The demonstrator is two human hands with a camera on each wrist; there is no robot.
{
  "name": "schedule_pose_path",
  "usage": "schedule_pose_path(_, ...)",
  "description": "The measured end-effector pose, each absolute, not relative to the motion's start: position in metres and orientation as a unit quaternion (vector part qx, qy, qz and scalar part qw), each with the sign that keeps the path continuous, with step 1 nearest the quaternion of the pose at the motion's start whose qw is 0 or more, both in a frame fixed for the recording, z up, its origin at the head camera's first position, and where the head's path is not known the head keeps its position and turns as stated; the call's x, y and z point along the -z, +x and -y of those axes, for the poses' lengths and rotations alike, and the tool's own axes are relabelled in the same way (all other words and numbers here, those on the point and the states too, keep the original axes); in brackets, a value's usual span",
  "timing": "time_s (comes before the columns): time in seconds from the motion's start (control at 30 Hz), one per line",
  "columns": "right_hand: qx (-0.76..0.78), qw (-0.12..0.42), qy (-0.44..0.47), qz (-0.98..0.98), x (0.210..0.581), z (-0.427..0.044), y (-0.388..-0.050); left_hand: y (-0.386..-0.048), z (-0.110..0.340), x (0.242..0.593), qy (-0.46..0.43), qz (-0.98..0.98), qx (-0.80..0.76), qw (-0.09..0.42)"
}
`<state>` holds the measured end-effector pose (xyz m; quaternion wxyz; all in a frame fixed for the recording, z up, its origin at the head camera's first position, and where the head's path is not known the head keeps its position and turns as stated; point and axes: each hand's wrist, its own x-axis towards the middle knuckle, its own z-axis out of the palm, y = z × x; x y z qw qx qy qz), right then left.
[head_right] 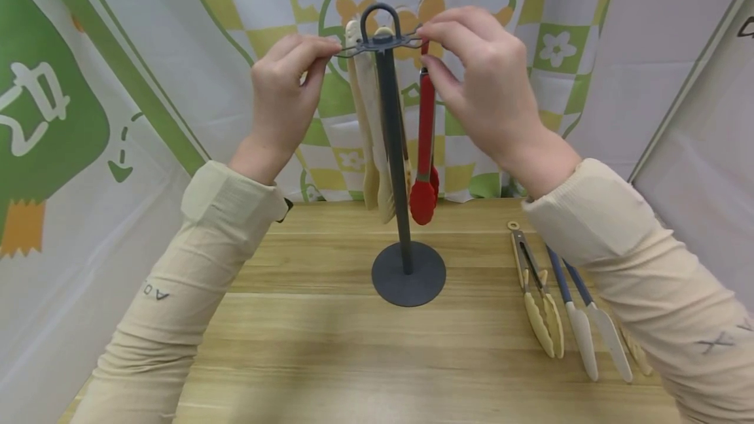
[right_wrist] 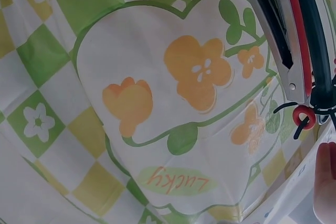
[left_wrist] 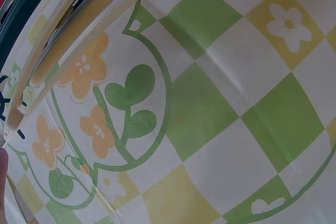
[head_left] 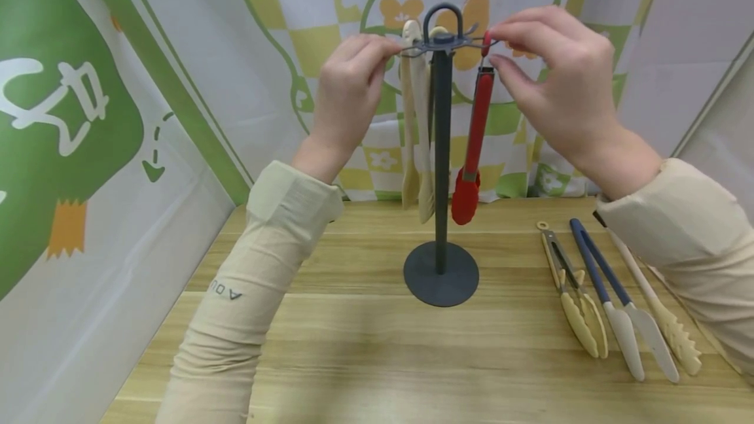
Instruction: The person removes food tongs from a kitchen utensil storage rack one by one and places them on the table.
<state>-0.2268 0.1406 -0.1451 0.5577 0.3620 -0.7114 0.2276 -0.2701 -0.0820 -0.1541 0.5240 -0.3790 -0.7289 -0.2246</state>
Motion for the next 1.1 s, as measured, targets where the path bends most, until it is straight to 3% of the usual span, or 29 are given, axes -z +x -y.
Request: schedule_pose_path(1.1, -0.203, 0.593, 0.415, 0.659, 0.144, -0.1332, -0.2357, -0.2698, 0.0801, 0.1574, -0.377, 0.72, 0.231, 0.535)
